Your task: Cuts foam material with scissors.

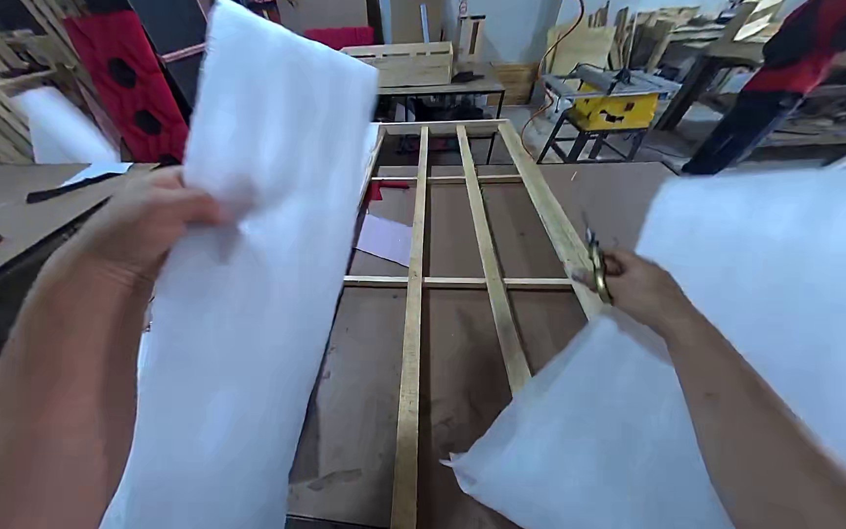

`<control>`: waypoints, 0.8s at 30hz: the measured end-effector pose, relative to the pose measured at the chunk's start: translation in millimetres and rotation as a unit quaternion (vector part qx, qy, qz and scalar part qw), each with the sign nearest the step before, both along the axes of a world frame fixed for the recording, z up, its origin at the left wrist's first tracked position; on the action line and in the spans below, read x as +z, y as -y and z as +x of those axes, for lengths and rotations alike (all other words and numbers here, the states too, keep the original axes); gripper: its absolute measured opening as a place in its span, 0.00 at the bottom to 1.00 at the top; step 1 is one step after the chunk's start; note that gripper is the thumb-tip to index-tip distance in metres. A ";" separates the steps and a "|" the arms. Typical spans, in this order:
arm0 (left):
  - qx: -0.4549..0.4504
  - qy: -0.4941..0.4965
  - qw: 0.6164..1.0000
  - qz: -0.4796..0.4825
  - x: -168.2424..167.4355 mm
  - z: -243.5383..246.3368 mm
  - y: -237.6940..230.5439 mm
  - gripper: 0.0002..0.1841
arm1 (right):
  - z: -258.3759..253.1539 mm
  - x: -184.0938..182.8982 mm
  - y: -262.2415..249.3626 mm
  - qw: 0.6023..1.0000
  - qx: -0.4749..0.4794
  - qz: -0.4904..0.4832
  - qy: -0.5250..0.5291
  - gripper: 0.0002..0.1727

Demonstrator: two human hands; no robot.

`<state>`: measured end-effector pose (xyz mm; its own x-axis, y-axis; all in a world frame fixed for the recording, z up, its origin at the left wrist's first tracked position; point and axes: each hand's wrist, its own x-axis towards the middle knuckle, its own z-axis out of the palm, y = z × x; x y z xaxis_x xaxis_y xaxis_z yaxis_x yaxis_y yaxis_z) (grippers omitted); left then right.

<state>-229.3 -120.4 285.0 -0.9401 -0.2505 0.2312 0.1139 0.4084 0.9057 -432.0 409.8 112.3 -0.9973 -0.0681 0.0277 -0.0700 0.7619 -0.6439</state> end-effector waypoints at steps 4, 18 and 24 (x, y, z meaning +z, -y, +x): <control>-0.016 -0.022 0.999 0.032 -7.4 -21.9 -22.4 0.17 | 10.9 -94.3 -66.8 0.984 -0.006 0.137 0.117 0.33; 0.109 -0.188 0.904 0.368 -44.6 -21.7 -170.0 0.11 | 141.9 -6.9 107.0 0.912 0.374 -0.161 0.046 0.75; 0.072 -0.230 0.911 0.333 -30.7 27.6 -208.9 0.15 | 185.1 13.7 144.7 0.898 0.338 -0.210 -0.190 0.12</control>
<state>-201.6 88.5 254.2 -0.7286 -0.5922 0.3441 0.5331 -0.1749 0.8278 -246.9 265.1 126.0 -0.6449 -0.5583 0.5219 -0.7006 0.1590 -0.6957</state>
